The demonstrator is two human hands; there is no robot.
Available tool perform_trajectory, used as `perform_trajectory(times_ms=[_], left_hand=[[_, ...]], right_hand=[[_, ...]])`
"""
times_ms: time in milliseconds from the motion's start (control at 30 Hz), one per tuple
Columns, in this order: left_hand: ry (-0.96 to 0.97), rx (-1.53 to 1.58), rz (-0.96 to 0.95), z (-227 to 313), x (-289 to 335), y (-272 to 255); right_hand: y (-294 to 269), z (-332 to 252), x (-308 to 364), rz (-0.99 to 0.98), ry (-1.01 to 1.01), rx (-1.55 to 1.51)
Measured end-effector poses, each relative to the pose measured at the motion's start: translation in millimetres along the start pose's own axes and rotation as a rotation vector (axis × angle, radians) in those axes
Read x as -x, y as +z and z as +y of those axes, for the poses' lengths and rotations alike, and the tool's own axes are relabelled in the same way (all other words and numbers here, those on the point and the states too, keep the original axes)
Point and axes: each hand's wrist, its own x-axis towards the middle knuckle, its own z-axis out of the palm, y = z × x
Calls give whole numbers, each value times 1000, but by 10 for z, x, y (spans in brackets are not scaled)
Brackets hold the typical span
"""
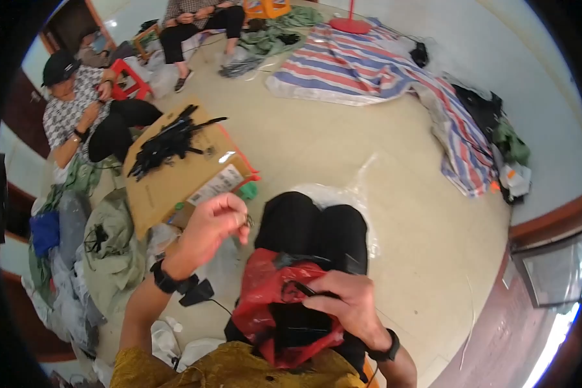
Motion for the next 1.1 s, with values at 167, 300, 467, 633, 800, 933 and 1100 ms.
perform_trajectory(times_ms=[167,300,467,633,800,933,1100], left_hand=[[-126,94,-209,-18,217,667],[-220,125,-299,-59,277,925],[-278,86,-310,-101,311,1113],[-307,157,-344,-139,337,1246],[-333,220,-372,-183,340,1328],[-381,203,-415,-234,350,1400],[-390,171,-435,-317,359,1518]], right_hand=[[-118,2,70,94,86,-160],[-240,51,232,121,66,-268],[-325,53,328,49,101,-350],[-360,180,407,18,36,-497],[-349,130,459,62,51,-729],[-435,99,544,32,-8,-541],[-481,103,635,47,74,-570]])
